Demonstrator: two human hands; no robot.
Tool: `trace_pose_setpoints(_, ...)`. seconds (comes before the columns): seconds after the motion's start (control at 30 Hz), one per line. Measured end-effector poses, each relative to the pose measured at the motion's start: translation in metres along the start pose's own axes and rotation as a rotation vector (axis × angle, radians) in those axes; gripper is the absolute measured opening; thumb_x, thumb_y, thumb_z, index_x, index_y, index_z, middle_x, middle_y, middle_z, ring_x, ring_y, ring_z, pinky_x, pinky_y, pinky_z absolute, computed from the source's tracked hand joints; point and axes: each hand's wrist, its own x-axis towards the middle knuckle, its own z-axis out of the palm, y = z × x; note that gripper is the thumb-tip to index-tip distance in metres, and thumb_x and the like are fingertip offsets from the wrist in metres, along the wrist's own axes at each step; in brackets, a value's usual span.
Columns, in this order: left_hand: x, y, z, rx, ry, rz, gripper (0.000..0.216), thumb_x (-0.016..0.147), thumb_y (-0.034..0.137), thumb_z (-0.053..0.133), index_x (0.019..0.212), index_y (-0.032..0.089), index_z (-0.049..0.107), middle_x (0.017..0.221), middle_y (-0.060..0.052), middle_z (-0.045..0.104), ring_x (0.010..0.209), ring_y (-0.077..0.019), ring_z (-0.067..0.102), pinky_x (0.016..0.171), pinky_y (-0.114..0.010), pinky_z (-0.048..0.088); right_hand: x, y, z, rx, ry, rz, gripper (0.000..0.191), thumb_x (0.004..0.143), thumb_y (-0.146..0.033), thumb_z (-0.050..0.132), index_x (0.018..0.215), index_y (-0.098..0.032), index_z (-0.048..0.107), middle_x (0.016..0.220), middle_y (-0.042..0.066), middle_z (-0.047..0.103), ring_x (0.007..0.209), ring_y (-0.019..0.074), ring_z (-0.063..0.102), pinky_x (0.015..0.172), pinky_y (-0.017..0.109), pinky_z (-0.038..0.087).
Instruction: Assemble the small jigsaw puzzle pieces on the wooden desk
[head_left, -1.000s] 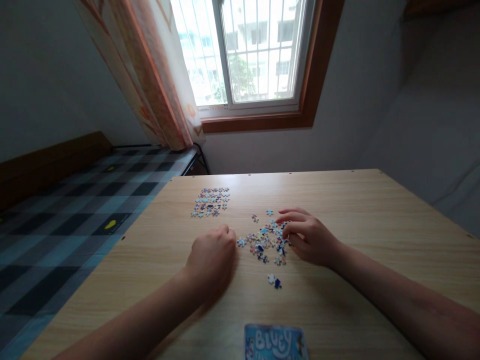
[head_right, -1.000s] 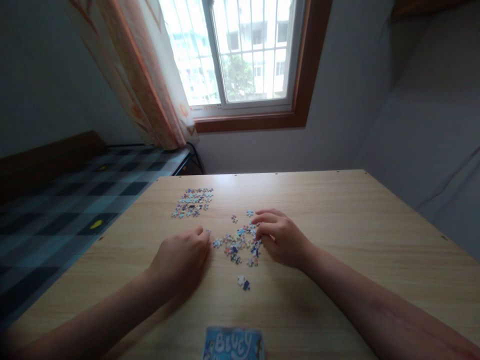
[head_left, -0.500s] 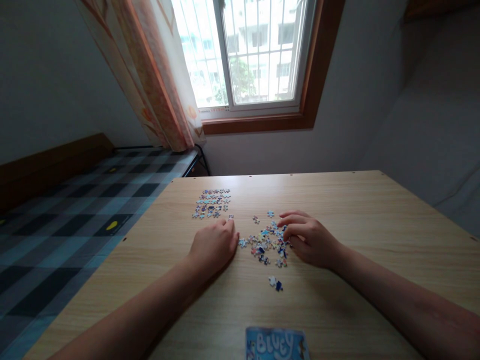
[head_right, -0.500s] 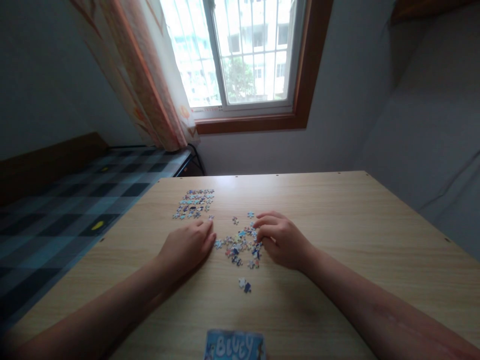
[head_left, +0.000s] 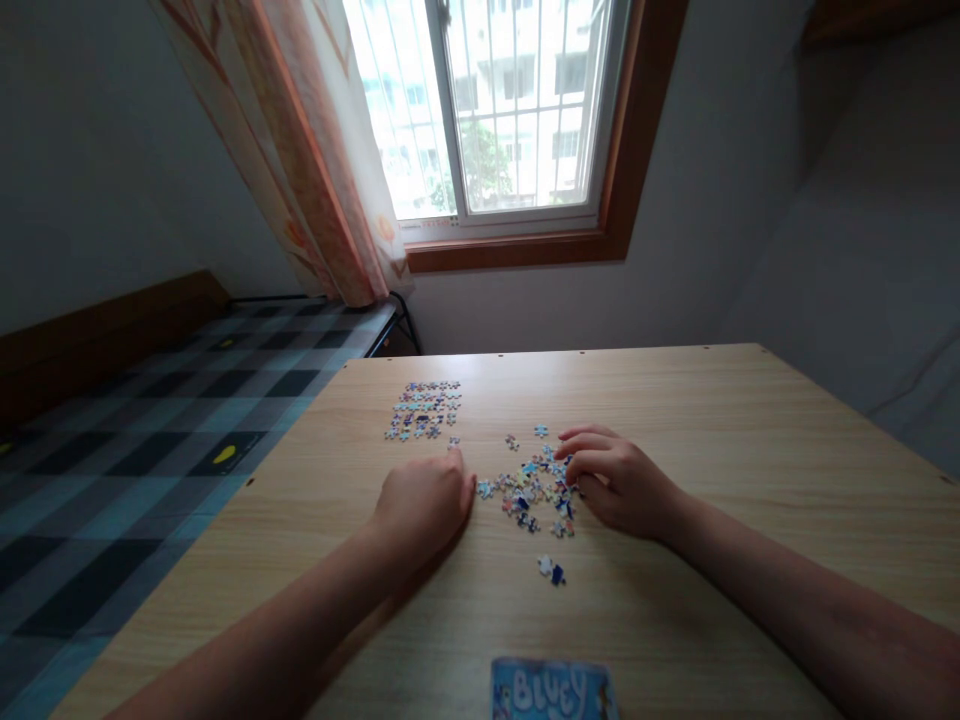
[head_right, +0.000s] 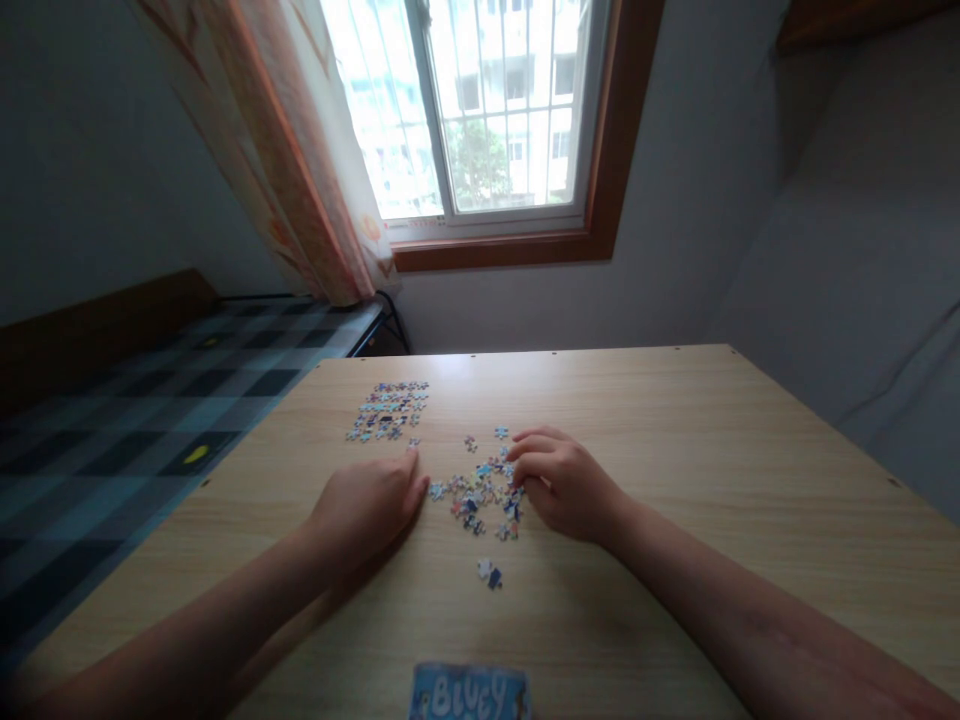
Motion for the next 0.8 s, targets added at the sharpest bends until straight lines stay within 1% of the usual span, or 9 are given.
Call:
trace_pose_setpoints(0.17, 0.0034, -0.002, 0.0019, 0.008, 0.01, -0.012, 0.038, 0.099, 0.037, 0.036, 0.11, 0.013, 0.064, 0.087, -0.017, 0.075, 0.077, -0.0277, 0.072, 0.064, -0.034, 0.051, 0.0001, 0.0, -0.0004, 0.002, -0.002, -0.003, 0.026, 0.08, -0.002, 0.055, 0.076, -0.023, 0.069, 0.098, 0.005, 0.075, 0.109, 0.0242, 0.066, 0.094, 0.046, 0.056)
trace_pose_setpoints(0.27, 0.006, -0.0026, 0.0026, 0.012, 0.01, -0.026, 0.041, 0.1, 0.037, 0.036, 0.119, 0.012, 0.062, 0.09, -0.018, 0.076, 0.079, -0.0282, 0.073, 0.065, -0.034, 0.051, 0.0003, 0.0, -0.0004, -0.004, -0.001, -0.005, 0.026, 0.08, -0.001, 0.055, 0.076, -0.023, 0.069, 0.097, 0.005, 0.075, 0.108, 0.0239, 0.066, 0.094, 0.046, 0.056)
trace_pose_setpoints(0.4, 0.0081, -0.0023, 0.004, 0.002, 0.004, -0.033, 0.047, 0.1, 0.037, 0.036, 0.132, 0.009, 0.057, 0.094, -0.02, 0.076, 0.082, -0.0311, 0.073, 0.066, -0.037, 0.052, 0.0005, 0.0002, -0.0003, -0.007, -0.003, -0.009, 0.026, 0.08, -0.001, 0.055, 0.076, -0.023, 0.069, 0.097, 0.004, 0.075, 0.107, 0.0235, 0.067, 0.094, 0.045, 0.056)
trace_pose_setpoints(0.5, 0.0086, -0.002, 0.005, 0.001, 0.005, -0.033, 0.049, 0.101, 0.037, 0.035, 0.132, 0.008, 0.057, 0.094, -0.02, 0.076, 0.083, -0.0324, 0.073, 0.066, -0.039, 0.052, 0.0006, 0.0002, -0.0003, -0.007, -0.004, -0.008, 0.026, 0.08, -0.002, 0.055, 0.076, -0.023, 0.069, 0.098, 0.004, 0.075, 0.107, 0.0238, 0.066, 0.093, 0.045, 0.056)
trace_pose_setpoints(0.6, 0.008, -0.0021, 0.0052, 0.003, 0.008, -0.039, 0.048, 0.1, 0.037, 0.035, 0.131, 0.009, 0.059, 0.094, -0.019, 0.076, 0.082, -0.0308, 0.073, 0.066, -0.036, 0.051, 0.0004, 0.0002, -0.0003, -0.006, -0.004, -0.009, 0.026, 0.079, -0.001, 0.055, 0.076, -0.023, 0.068, 0.096, 0.004, 0.075, 0.107, 0.0238, 0.066, 0.094, 0.045, 0.056)
trace_pose_setpoints(0.67, 0.0068, -0.0021, 0.0052, 0.004, 0.032, -0.036, 0.049, 0.1, 0.038, 0.038, 0.136, 0.009, 0.056, 0.094, -0.018, 0.076, 0.08, -0.029, 0.073, 0.065, -0.035, 0.051, 0.0002, 0.0, -0.0002, -0.003, -0.005, -0.004, 0.026, 0.079, -0.001, 0.055, 0.076, -0.023, 0.068, 0.096, 0.004, 0.075, 0.107, 0.0235, 0.066, 0.095, 0.045, 0.055)
trace_pose_setpoints(0.73, 0.005, -0.0016, 0.0059, -0.01, 0.094, -0.006, 0.05, 0.099, 0.037, 0.041, 0.141, 0.011, 0.052, 0.095, -0.016, 0.076, 0.077, -0.0267, 0.072, 0.065, -0.033, 0.051, 0.0002, -0.0005, -0.0002, 0.005, -0.007, -0.003, 0.027, 0.078, 0.0, 0.055, 0.075, -0.023, 0.068, 0.097, 0.003, 0.074, 0.108, 0.0233, 0.066, 0.095, 0.044, 0.055)
trace_pose_setpoints(0.77, 0.0038, -0.0011, 0.0066, -0.027, 0.136, 0.039, 0.049, 0.099, 0.036, 0.043, 0.141, 0.013, 0.053, 0.095, -0.015, 0.076, 0.076, -0.0251, 0.072, 0.064, -0.033, 0.051, 0.0003, -0.0007, -0.0001, 0.01, -0.008, -0.005, 0.027, 0.077, 0.001, 0.056, 0.076, -0.023, 0.068, 0.097, 0.003, 0.074, 0.108, 0.0232, 0.065, 0.095, 0.044, 0.055)
trace_pose_setpoints(0.8, 0.0026, -0.0004, 0.0078, -0.05, 0.176, 0.114, 0.044, 0.099, 0.035, 0.044, 0.137, 0.016, 0.057, 0.094, -0.013, 0.077, 0.074, -0.0233, 0.071, 0.063, -0.032, 0.051, 0.0004, -0.0009, -0.0001, 0.015, -0.009, -0.008, 0.027, 0.077, 0.001, 0.056, 0.076, -0.023, 0.068, 0.097, 0.003, 0.074, 0.108, 0.0232, 0.065, 0.095, 0.044, 0.054)
